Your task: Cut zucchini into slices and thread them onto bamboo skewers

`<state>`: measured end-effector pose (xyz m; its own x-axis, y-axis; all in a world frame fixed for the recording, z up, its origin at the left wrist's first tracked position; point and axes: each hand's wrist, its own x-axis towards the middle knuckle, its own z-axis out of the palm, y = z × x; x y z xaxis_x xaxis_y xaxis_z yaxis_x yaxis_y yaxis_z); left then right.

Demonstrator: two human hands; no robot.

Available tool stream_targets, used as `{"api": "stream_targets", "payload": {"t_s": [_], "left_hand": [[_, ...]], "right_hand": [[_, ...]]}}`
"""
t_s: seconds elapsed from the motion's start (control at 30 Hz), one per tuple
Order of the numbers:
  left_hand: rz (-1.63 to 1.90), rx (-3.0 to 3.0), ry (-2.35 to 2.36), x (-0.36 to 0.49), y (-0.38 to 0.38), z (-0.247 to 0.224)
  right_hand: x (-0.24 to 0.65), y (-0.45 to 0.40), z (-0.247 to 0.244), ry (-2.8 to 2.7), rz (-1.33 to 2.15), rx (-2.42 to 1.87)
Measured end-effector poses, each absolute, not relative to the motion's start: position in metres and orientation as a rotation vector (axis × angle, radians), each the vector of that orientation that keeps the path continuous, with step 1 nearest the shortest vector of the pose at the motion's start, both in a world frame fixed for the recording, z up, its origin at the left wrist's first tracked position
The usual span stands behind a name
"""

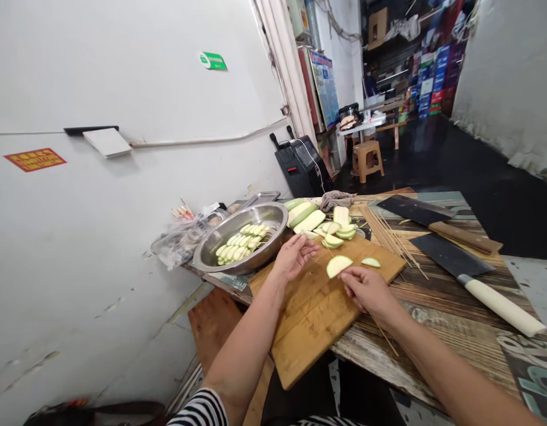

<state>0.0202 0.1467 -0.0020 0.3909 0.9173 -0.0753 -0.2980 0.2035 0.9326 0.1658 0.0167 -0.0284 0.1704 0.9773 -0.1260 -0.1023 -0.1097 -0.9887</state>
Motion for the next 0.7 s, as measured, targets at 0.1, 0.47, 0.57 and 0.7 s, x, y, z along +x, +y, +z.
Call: {"api": "stream_targets", "payload": {"t_s": [0.1,0.47,0.57,0.7], "left_hand": [[1.026,0.895,0.776,0.023,0.147,-0.009],[1.079,0.943,0.913,0.018,0.15,-0.02],[1.036,0.832,0.906,0.019,0.149,-0.016],[1.042,0.711,0.915,0.019,0.15,-0.016]], "right_hand": [[0.165,0.016,-0.027,-0.96,1.167,-1.327],[0.161,0.012,-0.033,-1.189,0.959,-1.522],[0.161,0.013,-0.034,-1.247,0.827,-1.561],[0.161,0.014,-0.03,-1.31,0.721,-1.592]]}}
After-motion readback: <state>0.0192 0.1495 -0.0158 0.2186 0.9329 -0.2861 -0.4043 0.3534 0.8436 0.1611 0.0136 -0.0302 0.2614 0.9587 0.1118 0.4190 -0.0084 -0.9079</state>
